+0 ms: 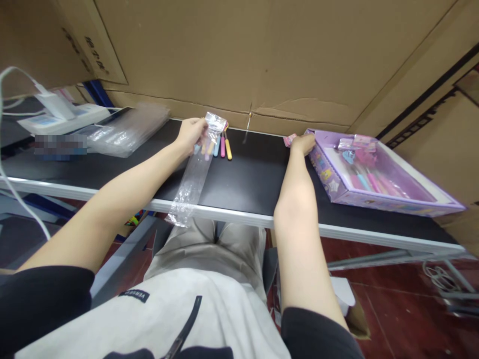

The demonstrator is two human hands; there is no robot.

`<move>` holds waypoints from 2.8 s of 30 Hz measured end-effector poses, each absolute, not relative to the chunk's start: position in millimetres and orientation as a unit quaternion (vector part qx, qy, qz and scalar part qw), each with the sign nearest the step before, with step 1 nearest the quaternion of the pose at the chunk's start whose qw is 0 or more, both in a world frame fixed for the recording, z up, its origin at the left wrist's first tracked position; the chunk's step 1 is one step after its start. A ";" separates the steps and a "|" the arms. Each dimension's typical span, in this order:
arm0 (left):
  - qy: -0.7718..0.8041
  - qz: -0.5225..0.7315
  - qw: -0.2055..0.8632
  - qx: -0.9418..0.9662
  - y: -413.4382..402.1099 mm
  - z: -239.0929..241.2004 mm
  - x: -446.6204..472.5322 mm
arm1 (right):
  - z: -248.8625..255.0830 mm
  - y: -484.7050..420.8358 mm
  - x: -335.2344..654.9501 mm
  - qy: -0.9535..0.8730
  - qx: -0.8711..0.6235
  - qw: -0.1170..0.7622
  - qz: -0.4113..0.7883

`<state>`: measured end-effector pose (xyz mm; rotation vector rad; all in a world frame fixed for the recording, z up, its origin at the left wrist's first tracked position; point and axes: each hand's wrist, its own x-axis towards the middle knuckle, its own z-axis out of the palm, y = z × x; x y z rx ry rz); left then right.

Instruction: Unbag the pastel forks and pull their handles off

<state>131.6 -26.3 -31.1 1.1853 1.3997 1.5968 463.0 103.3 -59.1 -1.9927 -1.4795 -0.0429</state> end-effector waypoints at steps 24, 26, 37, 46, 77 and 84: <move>0.530 0.619 0.338 0.471 -22.8 -36.2 129.4 | -58.0 75.3 422.1 -0.553 -0.800 0.230 -0.033; 0.530 0.618 0.338 0.472 -23.3 -36.1 129.6 | -58.8 77.2 421.9 -0.556 -0.798 0.228 -0.031; 0.521 0.624 0.344 0.471 -20.9 -38.6 129.0 | -71.8 93.7 431.2 -0.560 -0.782 0.272 -0.028; 0.526 0.619 0.345 0.470 -24.2 -34.8 130.0 | -64.1 86.9 437.1 -0.554 -0.774 0.308 0.004; 0.520 0.606 0.354 0.488 -25.2 -35.3 134.9 | -72.7 128.8 445.7 -0.671 -0.726 0.154 -0.015; 0.518 0.607 0.356 0.486 -27.0 -35.1 135.2 | -70.8 126.9 443.2 -0.672 -0.721 0.169 -0.014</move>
